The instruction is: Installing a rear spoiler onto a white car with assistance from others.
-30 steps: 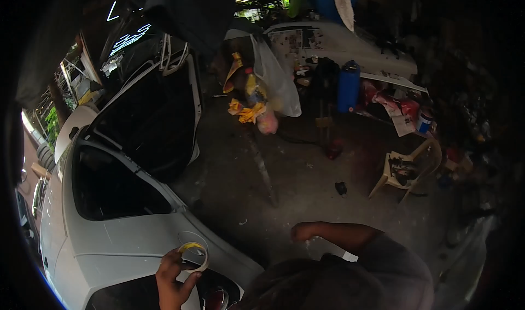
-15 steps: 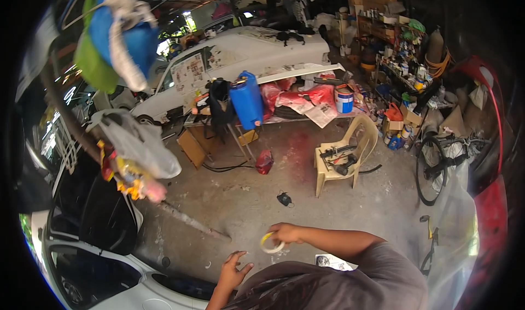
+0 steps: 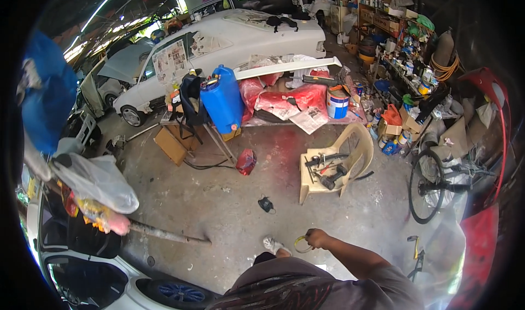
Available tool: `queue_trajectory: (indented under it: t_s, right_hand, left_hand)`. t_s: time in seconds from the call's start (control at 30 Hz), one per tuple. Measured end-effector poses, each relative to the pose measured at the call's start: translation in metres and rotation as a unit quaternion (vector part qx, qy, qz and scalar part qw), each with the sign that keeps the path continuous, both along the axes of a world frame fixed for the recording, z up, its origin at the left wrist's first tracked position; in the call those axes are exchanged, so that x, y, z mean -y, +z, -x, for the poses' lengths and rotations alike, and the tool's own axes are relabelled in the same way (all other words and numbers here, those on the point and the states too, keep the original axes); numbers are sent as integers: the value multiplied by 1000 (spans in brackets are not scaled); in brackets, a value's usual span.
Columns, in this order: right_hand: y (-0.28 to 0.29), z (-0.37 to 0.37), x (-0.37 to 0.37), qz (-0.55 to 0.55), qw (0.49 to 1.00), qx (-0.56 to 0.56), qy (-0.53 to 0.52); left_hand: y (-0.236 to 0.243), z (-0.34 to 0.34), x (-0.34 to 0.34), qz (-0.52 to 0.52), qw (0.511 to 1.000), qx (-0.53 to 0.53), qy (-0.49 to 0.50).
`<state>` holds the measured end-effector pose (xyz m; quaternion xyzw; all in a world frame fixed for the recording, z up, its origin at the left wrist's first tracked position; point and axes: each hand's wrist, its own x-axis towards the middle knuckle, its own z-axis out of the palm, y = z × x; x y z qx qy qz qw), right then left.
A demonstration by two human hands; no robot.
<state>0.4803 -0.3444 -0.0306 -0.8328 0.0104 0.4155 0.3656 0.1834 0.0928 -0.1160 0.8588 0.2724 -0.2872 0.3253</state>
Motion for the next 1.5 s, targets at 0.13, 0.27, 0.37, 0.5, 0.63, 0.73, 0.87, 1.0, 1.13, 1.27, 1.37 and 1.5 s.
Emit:
queue_trajectory:
  t_s: [0.13, 0.27, 0.37, 0.5, 0.63, 0.73, 0.87, 1.0, 1.13, 1.27, 1.37, 1.5]
  right_hand:
    - [-12, -70, -28, 23, 966, 218, 137]
    - [-1, -152, -30, 87, 939, 310, 119]
    - [41, -211, -20, 135, 959, 246, 30]
    - [71, -305, -14, 171, 932, 317, -43]
    - [147, -379, -63, 7, 943, 262, -206]
    - [130, -450, -43, 67, 894, 405, -181]
    - [143, -535, -76, 50, 874, 440, -200]
    - [147, -608, -110, 44, 873, 455, -169]
    - [122, -646, -108, 88, 897, 431, -47]
    - [114, -659, -93, 132, 906, 403, 1]
    - [183, -654, -129, 140, 899, 409, 71]
    - [229, -697, -138, 74, 843, 515, 137]
  left_hand:
    - [-2, -74, -36, 0, 999, -46, 14]
    - [-16, -140, -56, 19, 994, -104, 21]
    - [-23, -164, -82, 27, 987, -158, 27]
    - [-14, -225, -123, 26, 992, -94, -86]
    - [9, -269, -145, 14, 990, 6, 143]
    - [76, -325, -108, 100, 965, 67, 233]
    - [73, -301, -100, 123, 957, 82, 251]
    - [21, -224, -104, -112, 989, 90, 18]
    - [36, -246, -95, -77, 992, 102, 22]
    - [61, -247, -59, -49, 991, 113, 58]
    - [82, -244, -32, -41, 987, 127, 93]
    - [147, -416, -23, 11, 974, 1, 227]
